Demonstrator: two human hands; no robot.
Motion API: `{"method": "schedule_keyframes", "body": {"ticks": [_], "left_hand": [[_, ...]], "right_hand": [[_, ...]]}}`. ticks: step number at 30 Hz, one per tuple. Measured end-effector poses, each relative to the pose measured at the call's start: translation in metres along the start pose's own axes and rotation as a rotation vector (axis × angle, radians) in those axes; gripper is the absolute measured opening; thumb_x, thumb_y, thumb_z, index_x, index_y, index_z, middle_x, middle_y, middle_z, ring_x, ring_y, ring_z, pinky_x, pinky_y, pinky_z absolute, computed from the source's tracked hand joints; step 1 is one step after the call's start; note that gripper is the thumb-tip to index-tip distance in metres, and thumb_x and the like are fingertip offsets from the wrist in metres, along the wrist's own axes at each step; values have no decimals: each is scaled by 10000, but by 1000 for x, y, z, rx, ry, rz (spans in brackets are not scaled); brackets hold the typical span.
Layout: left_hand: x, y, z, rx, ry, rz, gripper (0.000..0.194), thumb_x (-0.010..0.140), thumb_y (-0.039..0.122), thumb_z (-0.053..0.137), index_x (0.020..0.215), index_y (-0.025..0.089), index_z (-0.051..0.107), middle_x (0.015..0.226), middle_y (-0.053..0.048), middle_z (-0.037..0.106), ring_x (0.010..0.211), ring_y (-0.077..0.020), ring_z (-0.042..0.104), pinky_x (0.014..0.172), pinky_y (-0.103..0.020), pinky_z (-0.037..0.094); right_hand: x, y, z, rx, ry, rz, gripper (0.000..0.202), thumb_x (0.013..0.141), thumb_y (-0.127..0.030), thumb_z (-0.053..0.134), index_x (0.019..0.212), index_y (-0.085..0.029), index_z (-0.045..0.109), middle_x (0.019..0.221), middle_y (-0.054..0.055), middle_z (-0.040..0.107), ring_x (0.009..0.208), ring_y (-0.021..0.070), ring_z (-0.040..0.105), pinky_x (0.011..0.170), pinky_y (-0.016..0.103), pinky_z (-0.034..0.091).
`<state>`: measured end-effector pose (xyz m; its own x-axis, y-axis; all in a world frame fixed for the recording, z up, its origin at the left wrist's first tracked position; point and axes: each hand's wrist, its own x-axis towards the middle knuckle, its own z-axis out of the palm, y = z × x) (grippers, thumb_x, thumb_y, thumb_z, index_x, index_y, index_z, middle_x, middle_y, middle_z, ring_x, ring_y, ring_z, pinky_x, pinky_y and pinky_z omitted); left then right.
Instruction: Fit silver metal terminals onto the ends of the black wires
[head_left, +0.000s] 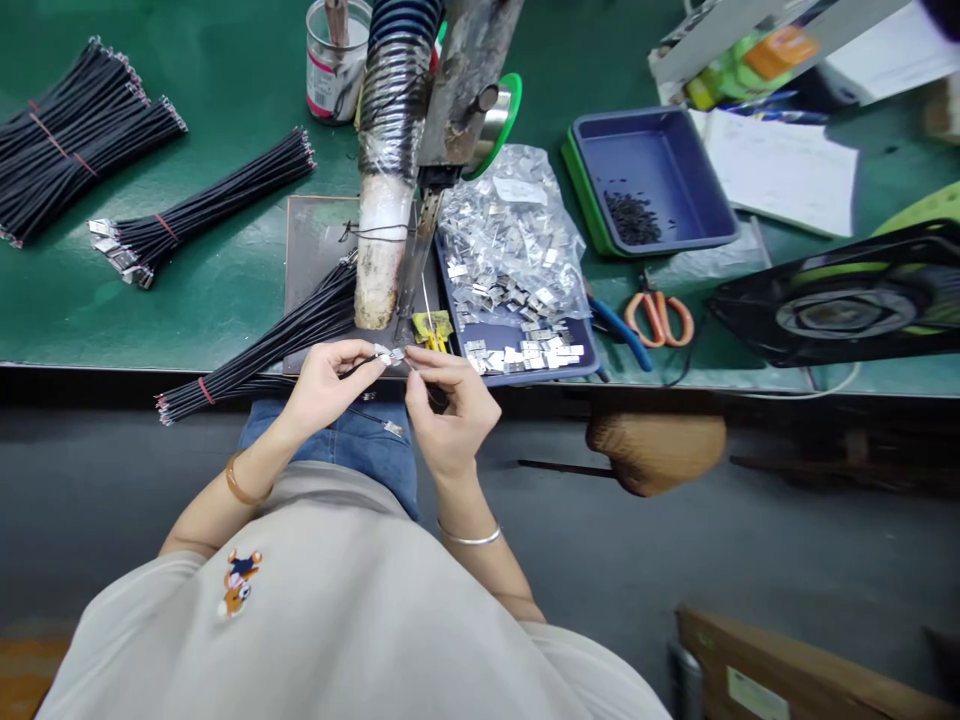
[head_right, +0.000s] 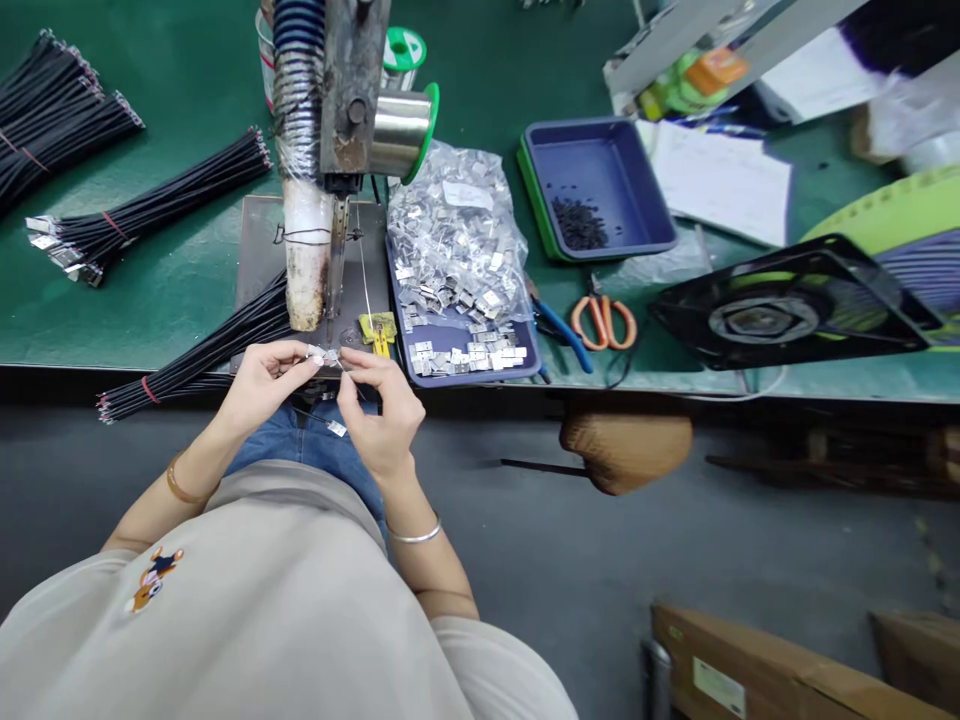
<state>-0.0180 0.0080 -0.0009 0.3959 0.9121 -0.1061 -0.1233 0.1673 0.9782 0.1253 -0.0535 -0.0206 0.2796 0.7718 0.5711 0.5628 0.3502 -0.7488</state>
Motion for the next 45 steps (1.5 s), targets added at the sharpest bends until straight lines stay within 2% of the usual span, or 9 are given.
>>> {"method": "schedule_keyframes", "body": {"ticks": [3,7,12,17,23,28,32,39,45], "left_hand": [[1,-1,1,-4,31,-5,243,712,369,805,750,136,749,747,-30,736,680,-126,634,688,-225,534],[3,-1,3,11,67,1,199,700,333,779,714,138,747,708,-21,718,650,-121,607,647,-223,516],[2,2,8,85,88,4,165,698,290,699,661,129,712,641,-3,646,598,-99,538,588,-207,465],[-2,3,14,200,161,-8,149,680,274,657,690,131,697,602,23,551,558,-73,429,516,-171,393],[-2,5,16,263,171,39,106,696,240,612,672,145,653,568,37,480,552,-76,377,505,-169,359],[-1,5,15,269,174,55,84,711,213,624,671,144,651,553,41,486,534,-76,372,507,-189,335],[2,4,12,210,145,25,98,726,223,656,685,137,676,571,32,547,542,-80,434,542,-201,373],[5,3,7,52,78,-14,180,714,303,735,670,131,708,677,-15,677,626,-109,570,635,-225,474],[7,6,6,54,69,-49,156,675,281,733,656,126,746,637,-16,680,599,-110,547,582,-216,441]], "right_hand": [[1,0,-2,-96,-23,-139,132,880,-136,650,902,-266,640,1013,48,796,910,208,777,804,364,644],[1,3,-3,-140,-38,-225,169,870,-115,655,922,-275,642,1034,39,803,910,209,784,788,355,651],[2,2,-3,-70,-8,-116,141,887,-126,652,937,-257,657,1116,56,791,943,214,785,780,344,656],[4,-1,-4,-64,-59,-17,101,903,-152,645,904,-250,671,1089,56,798,985,229,780,794,343,651],[9,-4,-4,-44,-83,-9,104,891,-148,641,850,-244,640,1114,66,792,921,219,787,790,350,655],[12,-5,-5,4,-92,34,121,883,-135,640,819,-236,626,1095,75,796,896,203,787,784,329,656],[12,-4,-6,27,-109,101,114,885,-153,635,809,-237,628,1099,70,795,908,210,787,779,342,661],[13,-5,-9,-32,-124,-7,133,881,-123,632,835,-248,635,1102,56,795,903,208,788,808,353,660],[14,-3,-10,-83,-125,-94,139,881,-104,634,838,-235,623,1121,67,791,833,193,793,771,329,669]]}}
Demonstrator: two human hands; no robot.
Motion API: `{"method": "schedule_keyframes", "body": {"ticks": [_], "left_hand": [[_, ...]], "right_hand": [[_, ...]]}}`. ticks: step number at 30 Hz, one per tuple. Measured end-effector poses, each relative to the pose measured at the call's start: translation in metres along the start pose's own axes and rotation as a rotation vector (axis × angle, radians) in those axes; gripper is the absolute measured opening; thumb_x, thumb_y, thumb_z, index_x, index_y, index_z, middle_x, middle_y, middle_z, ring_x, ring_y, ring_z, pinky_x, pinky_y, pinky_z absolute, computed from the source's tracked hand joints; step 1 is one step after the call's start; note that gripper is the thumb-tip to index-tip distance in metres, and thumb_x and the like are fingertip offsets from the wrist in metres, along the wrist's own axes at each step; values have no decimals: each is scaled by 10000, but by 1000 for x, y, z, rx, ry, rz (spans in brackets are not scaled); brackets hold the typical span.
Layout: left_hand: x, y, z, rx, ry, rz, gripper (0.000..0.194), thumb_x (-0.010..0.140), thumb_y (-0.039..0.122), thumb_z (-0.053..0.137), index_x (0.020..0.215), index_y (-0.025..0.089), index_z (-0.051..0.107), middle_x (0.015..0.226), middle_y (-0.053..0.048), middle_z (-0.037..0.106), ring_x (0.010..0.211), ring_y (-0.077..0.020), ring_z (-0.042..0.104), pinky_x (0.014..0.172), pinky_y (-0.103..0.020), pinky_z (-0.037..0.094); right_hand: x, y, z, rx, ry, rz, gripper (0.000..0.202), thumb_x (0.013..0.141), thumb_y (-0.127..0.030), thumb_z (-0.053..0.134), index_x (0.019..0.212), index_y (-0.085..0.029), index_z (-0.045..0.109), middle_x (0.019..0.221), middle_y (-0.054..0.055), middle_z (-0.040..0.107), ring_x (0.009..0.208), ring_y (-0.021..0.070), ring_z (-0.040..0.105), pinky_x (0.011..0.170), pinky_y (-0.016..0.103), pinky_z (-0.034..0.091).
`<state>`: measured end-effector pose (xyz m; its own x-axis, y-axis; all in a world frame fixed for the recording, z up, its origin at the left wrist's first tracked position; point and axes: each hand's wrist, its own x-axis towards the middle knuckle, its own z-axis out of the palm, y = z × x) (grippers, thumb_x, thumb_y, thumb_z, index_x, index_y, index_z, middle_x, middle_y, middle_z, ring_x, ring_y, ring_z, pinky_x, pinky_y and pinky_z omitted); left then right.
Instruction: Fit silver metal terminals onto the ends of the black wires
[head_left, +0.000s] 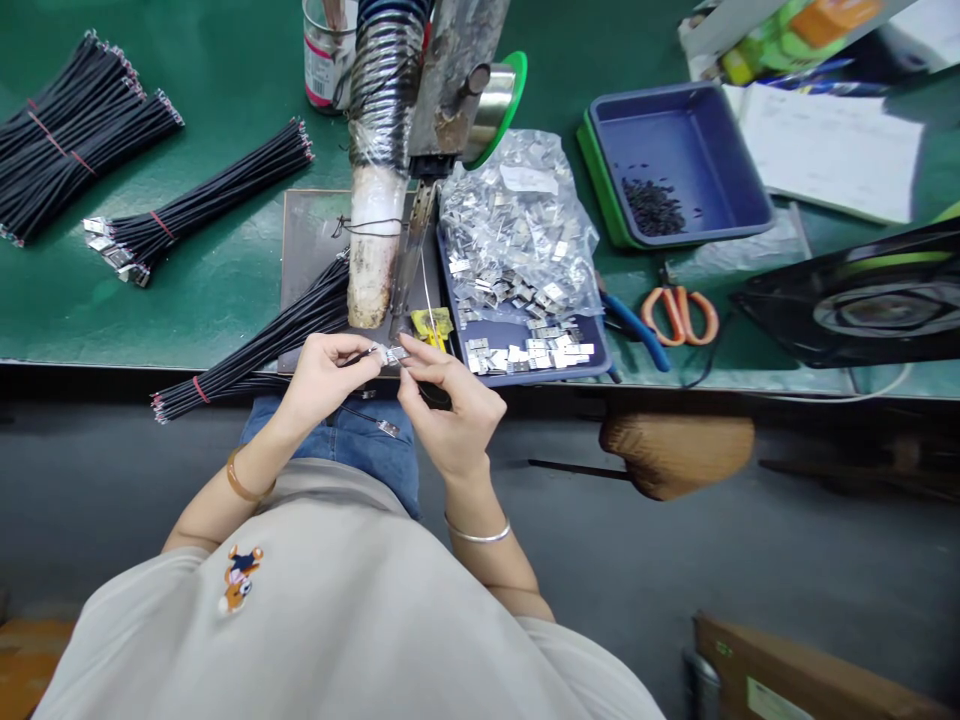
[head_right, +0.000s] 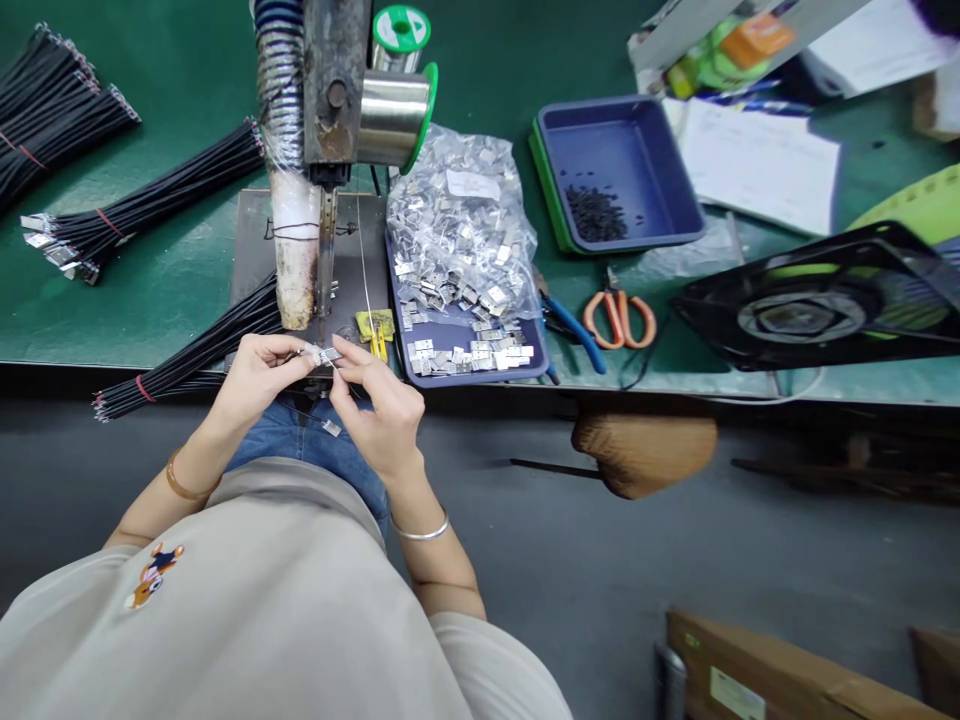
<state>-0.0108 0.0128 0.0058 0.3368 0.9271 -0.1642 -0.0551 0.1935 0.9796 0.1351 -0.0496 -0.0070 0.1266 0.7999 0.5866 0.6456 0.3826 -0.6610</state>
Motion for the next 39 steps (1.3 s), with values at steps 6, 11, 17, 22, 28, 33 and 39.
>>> {"method": "schedule_keyframes", "body": {"ticks": [6,11,17,22,28,33,39], "left_hand": [[-3,3,8,39,87,39,122,640,238,671,617,121,697,609,-2,641,584,-93,521,574,-197,437],[-5,2,12,85,140,38,142,640,244,633,657,122,703,581,12,591,559,-84,474,537,-191,397],[-1,2,13,121,192,62,141,651,253,641,635,121,690,545,31,527,541,-73,413,534,-198,357],[-2,1,14,101,207,93,144,673,257,653,624,124,681,560,30,537,550,-72,422,535,-199,356],[-4,3,13,88,215,98,131,673,248,666,632,125,692,562,23,549,557,-81,443,535,-200,368],[-3,4,12,101,193,60,123,637,227,655,647,123,719,543,26,534,540,-79,417,520,-201,348],[-4,3,16,116,223,63,123,638,229,636,633,122,697,544,28,525,542,-76,407,519,-200,330]], "right_hand": [[1,1,1,3,17,-35,149,871,-75,641,863,-223,627,1081,82,799,873,190,792,777,302,661],[4,2,2,8,30,-15,149,876,-78,638,836,-220,616,1047,86,801,953,207,785,795,305,654],[10,3,3,-21,22,-33,136,883,-100,641,836,-223,605,1083,82,794,856,180,785,768,301,648],[12,2,3,-38,15,-40,129,879,-106,646,838,-225,615,1088,82,793,915,201,785,755,304,646],[14,-2,0,-24,7,-57,150,867,-82,643,814,-220,615,1104,97,790,924,207,787,799,316,653],[13,-1,-2,-19,-28,-68,173,859,-73,626,804,-227,571,1124,96,784,862,194,791,775,308,662],[13,1,-2,-40,-24,-82,170,871,-70,639,811,-216,574,1065,99,793,830,176,788,771,277,647]]}}
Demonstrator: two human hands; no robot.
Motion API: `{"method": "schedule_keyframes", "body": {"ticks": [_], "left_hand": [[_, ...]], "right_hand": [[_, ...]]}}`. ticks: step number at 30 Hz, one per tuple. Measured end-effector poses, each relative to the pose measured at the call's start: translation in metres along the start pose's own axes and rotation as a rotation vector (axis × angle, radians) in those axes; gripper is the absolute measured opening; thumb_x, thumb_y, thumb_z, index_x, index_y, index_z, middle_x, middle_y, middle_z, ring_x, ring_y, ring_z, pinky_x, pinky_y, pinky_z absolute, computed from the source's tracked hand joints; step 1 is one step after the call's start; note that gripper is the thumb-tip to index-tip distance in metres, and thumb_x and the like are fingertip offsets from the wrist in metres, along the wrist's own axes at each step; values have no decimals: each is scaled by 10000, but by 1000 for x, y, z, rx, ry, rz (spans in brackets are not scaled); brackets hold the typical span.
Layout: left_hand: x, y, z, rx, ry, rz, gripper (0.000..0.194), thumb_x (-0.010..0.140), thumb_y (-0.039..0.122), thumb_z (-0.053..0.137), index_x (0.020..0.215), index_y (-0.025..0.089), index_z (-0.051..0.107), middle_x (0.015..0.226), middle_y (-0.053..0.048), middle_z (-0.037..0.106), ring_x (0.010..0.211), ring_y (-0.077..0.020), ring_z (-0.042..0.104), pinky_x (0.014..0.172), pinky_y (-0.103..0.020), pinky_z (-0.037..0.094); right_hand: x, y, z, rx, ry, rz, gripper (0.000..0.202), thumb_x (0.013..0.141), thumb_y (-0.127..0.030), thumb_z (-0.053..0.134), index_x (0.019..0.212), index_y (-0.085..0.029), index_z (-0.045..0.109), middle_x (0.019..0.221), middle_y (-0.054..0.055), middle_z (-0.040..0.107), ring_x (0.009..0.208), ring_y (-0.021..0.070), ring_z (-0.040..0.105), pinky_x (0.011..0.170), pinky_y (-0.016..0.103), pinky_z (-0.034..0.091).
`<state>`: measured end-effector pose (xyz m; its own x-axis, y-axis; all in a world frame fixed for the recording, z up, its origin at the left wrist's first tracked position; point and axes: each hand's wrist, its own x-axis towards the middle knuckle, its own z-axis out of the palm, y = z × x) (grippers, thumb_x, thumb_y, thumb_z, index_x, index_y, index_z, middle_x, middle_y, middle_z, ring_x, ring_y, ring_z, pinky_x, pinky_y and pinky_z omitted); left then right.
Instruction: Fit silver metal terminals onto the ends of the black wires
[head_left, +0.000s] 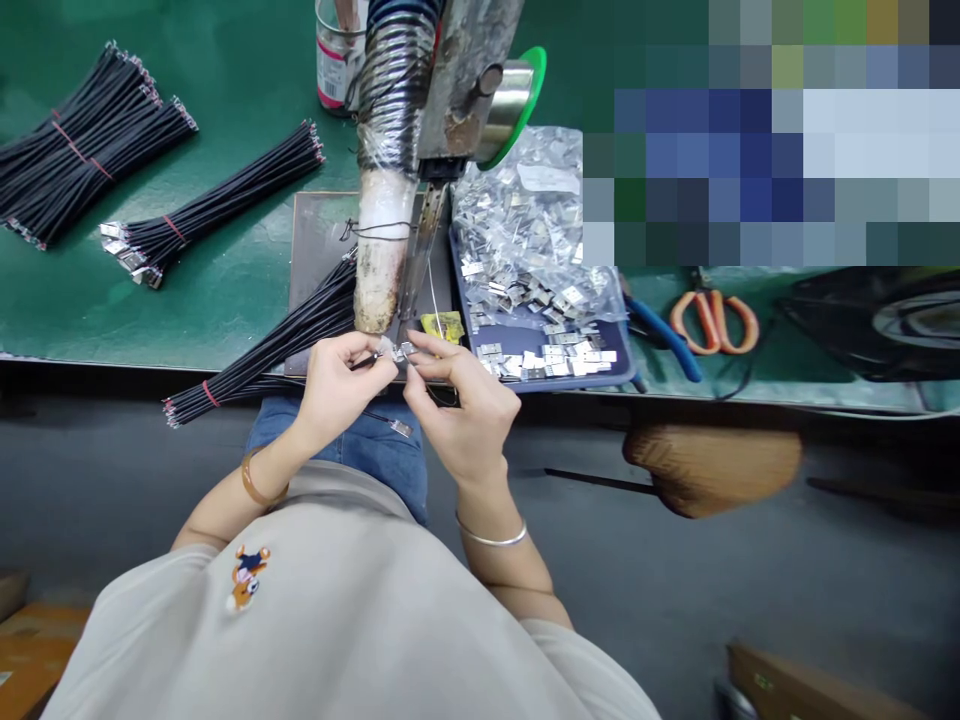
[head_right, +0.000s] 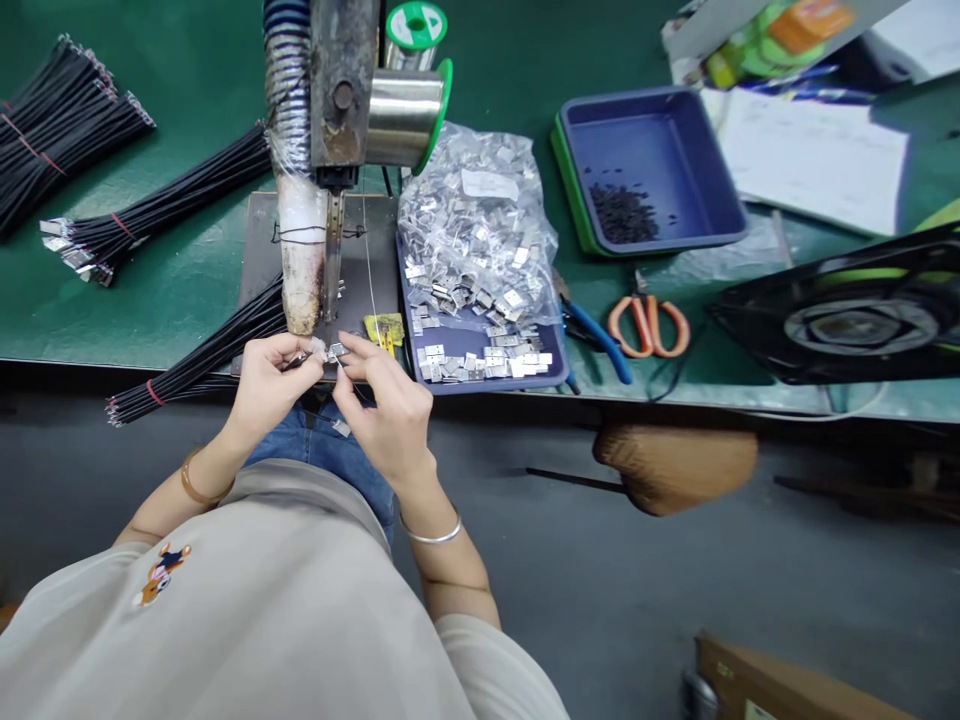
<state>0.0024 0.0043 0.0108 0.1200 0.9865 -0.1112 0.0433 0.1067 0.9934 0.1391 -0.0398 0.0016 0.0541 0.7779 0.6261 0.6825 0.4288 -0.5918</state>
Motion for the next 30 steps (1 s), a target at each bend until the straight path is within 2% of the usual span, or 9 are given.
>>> {"method": "schedule_keyframes", "body": {"ticks": [5,12,20,26,30], "left_hand": [[-2,0,1,21,16,31,128,657,242,634,606,127,658,529,40,479,538,-70,367,512,-202,294],[-2,-1,0,-18,17,37,131,680,251,655,630,133,681,534,40,491,538,-77,384,526,-211,320],[-2,0,0,28,-16,34,80,665,197,648,623,134,673,524,50,479,523,-69,349,521,-217,279],[-6,2,0,9,-19,73,109,694,225,623,639,139,660,549,47,482,529,-69,333,507,-210,278],[-4,3,-1,21,-36,43,119,679,239,620,636,134,657,546,39,485,533,-73,349,522,-215,287]], "right_hand": [[2,-1,2,9,2,12,150,881,-81,649,822,-213,609,1028,87,796,941,199,783,800,293,643],[2,-4,0,-2,-9,31,136,884,-118,646,804,-225,619,1120,76,783,868,190,785,786,315,656],[4,-1,0,-23,-21,30,152,901,-113,645,810,-228,609,922,38,791,920,196,782,755,295,650],[7,-5,0,-18,10,6,143,889,-102,672,815,-219,633,950,51,794,920,194,779,778,300,639],[5,-5,-2,-21,-10,10,134,897,-125,654,806,-219,628,1020,64,797,870,192,784,749,299,645]]}}
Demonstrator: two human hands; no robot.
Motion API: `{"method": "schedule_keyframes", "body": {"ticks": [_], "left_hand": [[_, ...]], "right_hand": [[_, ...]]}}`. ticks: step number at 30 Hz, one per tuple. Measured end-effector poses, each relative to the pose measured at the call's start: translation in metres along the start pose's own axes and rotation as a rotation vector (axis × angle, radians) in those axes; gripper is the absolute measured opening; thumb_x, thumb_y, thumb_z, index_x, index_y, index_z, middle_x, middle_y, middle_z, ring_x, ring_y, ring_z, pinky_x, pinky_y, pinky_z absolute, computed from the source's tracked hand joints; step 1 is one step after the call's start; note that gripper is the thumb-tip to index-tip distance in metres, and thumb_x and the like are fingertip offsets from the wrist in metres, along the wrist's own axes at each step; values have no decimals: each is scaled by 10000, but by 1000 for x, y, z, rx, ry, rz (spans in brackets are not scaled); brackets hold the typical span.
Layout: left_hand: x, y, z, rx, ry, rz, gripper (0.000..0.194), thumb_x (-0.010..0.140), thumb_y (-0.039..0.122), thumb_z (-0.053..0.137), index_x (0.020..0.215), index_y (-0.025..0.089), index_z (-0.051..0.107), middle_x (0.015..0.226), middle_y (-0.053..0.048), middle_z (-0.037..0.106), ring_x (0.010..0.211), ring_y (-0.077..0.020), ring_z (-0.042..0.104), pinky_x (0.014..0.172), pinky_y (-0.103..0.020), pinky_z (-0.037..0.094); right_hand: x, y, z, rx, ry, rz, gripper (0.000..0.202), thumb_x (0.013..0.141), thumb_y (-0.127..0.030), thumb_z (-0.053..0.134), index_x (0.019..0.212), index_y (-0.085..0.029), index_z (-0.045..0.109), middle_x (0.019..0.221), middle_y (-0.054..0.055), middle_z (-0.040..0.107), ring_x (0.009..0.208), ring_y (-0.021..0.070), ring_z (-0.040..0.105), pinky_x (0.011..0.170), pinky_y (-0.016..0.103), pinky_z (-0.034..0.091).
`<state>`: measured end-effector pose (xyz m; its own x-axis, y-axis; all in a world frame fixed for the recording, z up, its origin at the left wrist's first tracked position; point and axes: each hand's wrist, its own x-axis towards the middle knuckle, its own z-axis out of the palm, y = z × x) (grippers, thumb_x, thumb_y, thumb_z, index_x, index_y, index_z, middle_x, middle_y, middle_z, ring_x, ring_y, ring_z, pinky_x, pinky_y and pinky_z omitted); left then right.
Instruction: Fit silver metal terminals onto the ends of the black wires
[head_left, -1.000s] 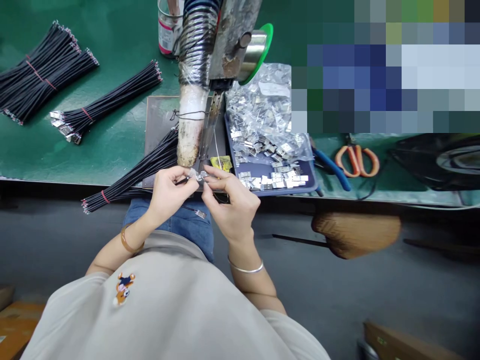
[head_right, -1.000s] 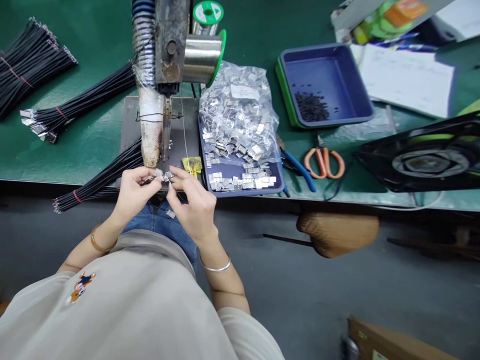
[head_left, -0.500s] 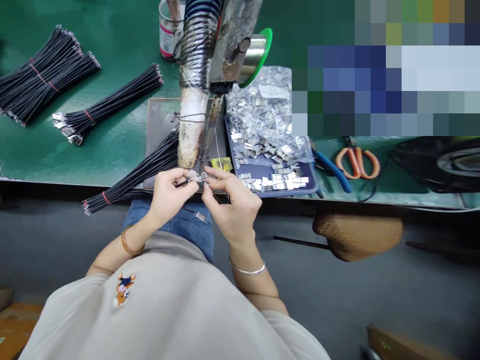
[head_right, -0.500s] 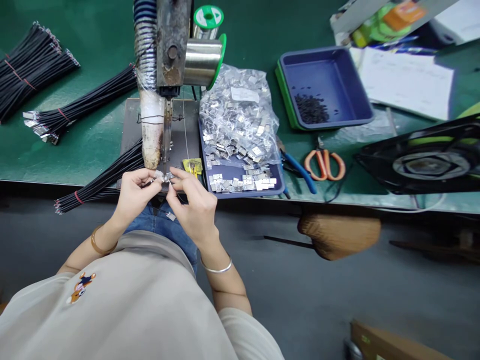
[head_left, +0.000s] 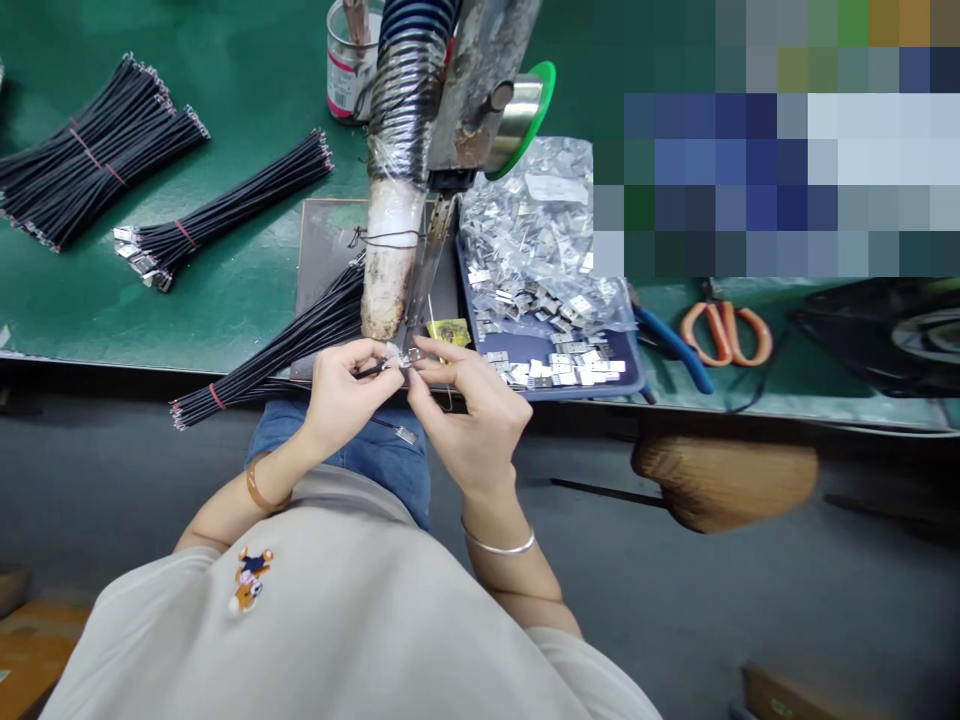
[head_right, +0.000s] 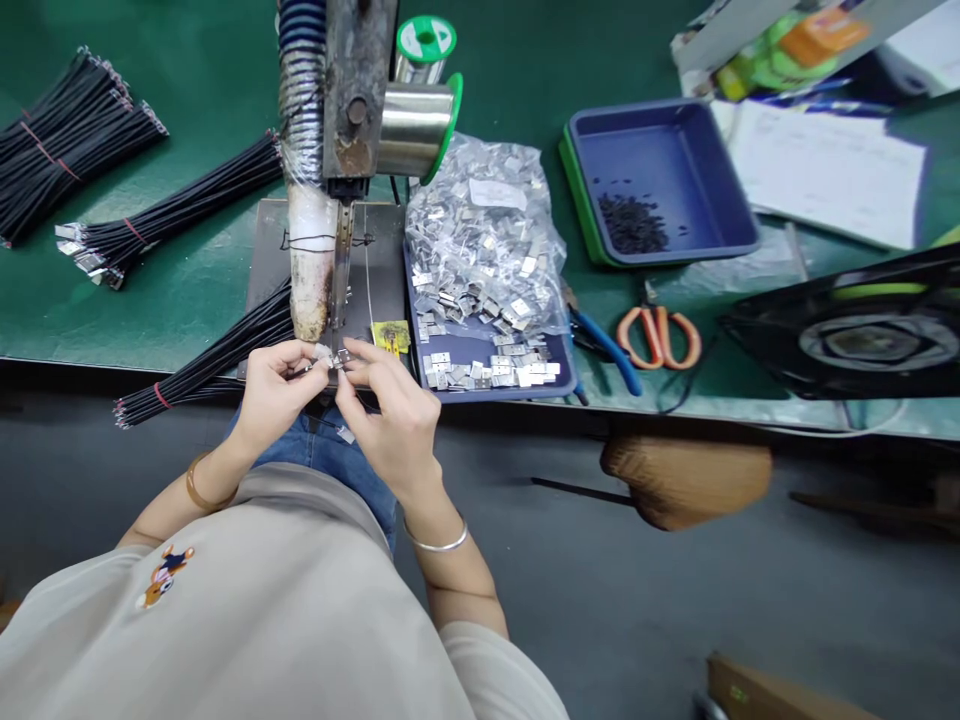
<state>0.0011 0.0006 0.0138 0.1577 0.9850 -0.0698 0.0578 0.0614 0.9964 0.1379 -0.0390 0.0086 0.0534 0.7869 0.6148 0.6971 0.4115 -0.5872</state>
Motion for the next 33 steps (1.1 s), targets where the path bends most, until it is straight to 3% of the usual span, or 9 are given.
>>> {"method": "schedule_keyframes", "body": {"ticks": [3,6,8,12,14,17,28,33], "left_hand": [[2,-1,0,15,-20,-44,127,660,252,615,624,135,650,522,47,429,523,-71,318,522,-223,260],[2,-1,0,33,-14,-44,113,637,243,603,604,140,637,514,54,372,524,-70,281,523,-233,219],[2,-1,0,37,-16,-35,108,635,240,597,597,144,628,513,53,363,526,-71,272,524,-236,208],[0,-1,-1,34,-26,-22,107,652,242,604,622,145,640,518,52,381,523,-73,277,519,-234,214],[-1,-1,-1,34,-32,-16,110,662,244,611,630,144,644,525,51,394,521,-72,288,517,-231,220],[-1,-2,-3,47,-60,-6,119,676,243,619,640,136,658,533,45,423,523,-72,309,514,-225,231],[0,-1,-2,16,-19,8,123,691,251,661,677,138,707,577,23,528,533,-77,362,496,-208,292],[1,1,-2,18,-31,10,120,682,237,645,661,132,700,537,40,473,513,-67,321,479,-202,271]], "right_hand": [[-4,3,-4,52,71,77,83,912,-160,650,860,-225,655,921,28,799,687,159,764,587,249,610],[-8,5,-9,144,341,104,44,929,-235,654,965,-238,679,619,-56,687,394,100,601,371,208,448],[-10,5,-12,196,435,121,117,948,-265,629,1056,-237,664,553,-79,627,340,96,550,336,209,403],[-13,5,-11,149,247,196,103,940,-192,634,1037,-224,648,795,-11,775,599,155,749,531,244,603],[-14,5,-6,62,149,112,85,912,-159,666,967,-224,664,931,30,803,809,191,793,693,276,655],[-13,6,2,-6,75,-20,115,899,-109,656,917,-222,654,1041,66,802,930,200,788,782,284,650],[-8,5,8,-14,74,-24,121,895,-116,651,875,-235,637,1015,55,801,944,204,783,766,306,642],[-7,3,6,-5,69,-20,137,879,-107,661,848,-236,626,1039,62,795,855,183,782,766,310,650]]}}
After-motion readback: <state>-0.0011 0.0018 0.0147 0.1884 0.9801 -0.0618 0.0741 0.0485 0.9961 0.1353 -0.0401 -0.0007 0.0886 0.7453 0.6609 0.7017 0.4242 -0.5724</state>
